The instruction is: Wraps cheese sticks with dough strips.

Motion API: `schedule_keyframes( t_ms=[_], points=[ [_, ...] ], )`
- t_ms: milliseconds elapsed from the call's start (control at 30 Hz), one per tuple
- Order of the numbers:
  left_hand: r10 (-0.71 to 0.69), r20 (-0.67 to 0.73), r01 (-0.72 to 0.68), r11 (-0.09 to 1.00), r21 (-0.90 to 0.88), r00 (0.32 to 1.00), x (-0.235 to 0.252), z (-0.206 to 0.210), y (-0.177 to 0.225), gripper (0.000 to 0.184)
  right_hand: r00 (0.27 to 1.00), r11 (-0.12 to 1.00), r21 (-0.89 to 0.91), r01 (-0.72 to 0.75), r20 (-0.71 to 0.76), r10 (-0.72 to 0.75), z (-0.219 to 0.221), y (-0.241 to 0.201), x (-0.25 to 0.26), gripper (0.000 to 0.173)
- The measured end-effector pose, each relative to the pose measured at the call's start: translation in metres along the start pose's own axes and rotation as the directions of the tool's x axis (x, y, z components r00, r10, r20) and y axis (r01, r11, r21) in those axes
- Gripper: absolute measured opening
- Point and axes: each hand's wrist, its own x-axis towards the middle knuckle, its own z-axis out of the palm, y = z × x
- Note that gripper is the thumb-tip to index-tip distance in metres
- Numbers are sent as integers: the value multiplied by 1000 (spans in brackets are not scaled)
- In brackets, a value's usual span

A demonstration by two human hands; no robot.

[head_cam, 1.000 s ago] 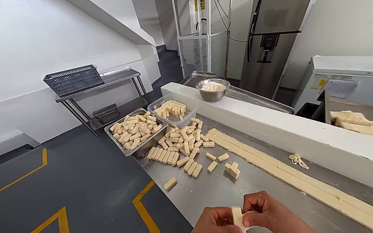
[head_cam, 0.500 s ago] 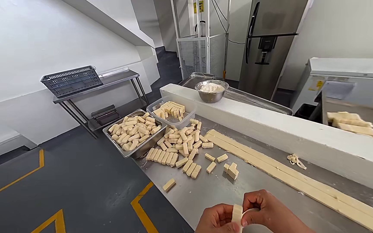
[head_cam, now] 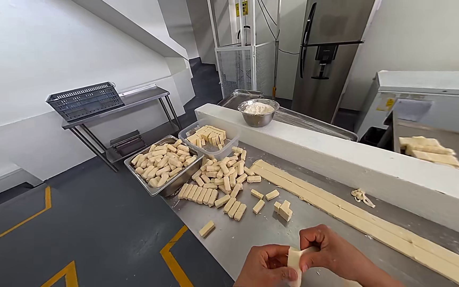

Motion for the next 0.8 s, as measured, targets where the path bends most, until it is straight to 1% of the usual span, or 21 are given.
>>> schedule_keyframes(
  t_ms=[67, 100, 167, 200, 267, 367, 433, 467, 500, 533, 567, 600, 700, 733, 767, 800],
  points=[
    [12, 11, -12, 1000, -25, 1000, -1, 0, 1, 34, 1000, 999, -25, -27, 5, 27, -8, 1, -1, 36],
    [5, -1, -5, 1000, -15, 1000, -1, 3, 2, 33, 999, 998, -46, -53, -4, 53, -8, -1, -1, 37],
    [-4, -5, 5, 998, 56, 1000, -1, 7, 3, 35, 996, 994, -72, -88, -7, 88, -5, -7, 0, 45],
    [-4, 15, 2, 995, 97, 1000, 0, 7, 3, 36, 997, 994, -70, -81, -5, 80, -3, -9, 1, 48],
    [22, 20, -24, 993, 114, 1000, 2, 6, 2, 34, 999, 998, -46, -38, 5, 38, -2, -9, 1, 50],
    [40, 32, -41, 998, 38, 999, 0, 4, 4, 40, 999, 1000, 3, 0, 35, 0, -13, -2, -1, 37],
    [30, 10, -31, 999, 25, 999, -1, 6, 4, 33, 1000, 1000, -17, -11, 22, 11, -14, -3, -1, 34],
    [30, 8, -30, 999, 41, 1000, -1, 7, 4, 32, 1000, 999, -40, -8, 1, 8, -11, -5, 0, 38],
    [39, 18, -40, 997, 71, 999, 0, 7, 2, 34, 1000, 998, -67, 8, -18, -9, -7, -8, 1, 46],
    [46, 34, -49, 995, 92, 998, 1, 7, 0, 35, 999, 996, -87, 29, -25, -31, -3, -9, 2, 54],
    [52, 32, -55, 995, 83, 998, 1, 8, -1, 35, 999, 995, -86, 44, -15, -46, -1, -9, 2, 57],
    [52, 31, -54, 997, 50, 998, 1, 7, -1, 34, 999, 996, -65, 54, 11, -53, -3, -8, 2, 55],
    [28, -26, -29, 999, -45, 999, -1, 8, 2, 35, 994, 999, 7, 41, 103, -42, -14, -1, 0, 33],
    [14, -52, -16, 999, -40, 999, -1, 9, 3, 34, 995, 1000, 1, 15, 97, -15, -14, 0, -1, 28],
    [4, -66, -5, 1000, -15, 998, -1, 9, 2, 34, 997, 1000, -24, -21, 73, 22, -12, -2, -1, 27],
    [5, -65, -4, 1000, 25, 998, 0, 9, 1, 36, 997, 997, -55, -62, 42, 65, -7, -6, 0, 30]
  ],
)
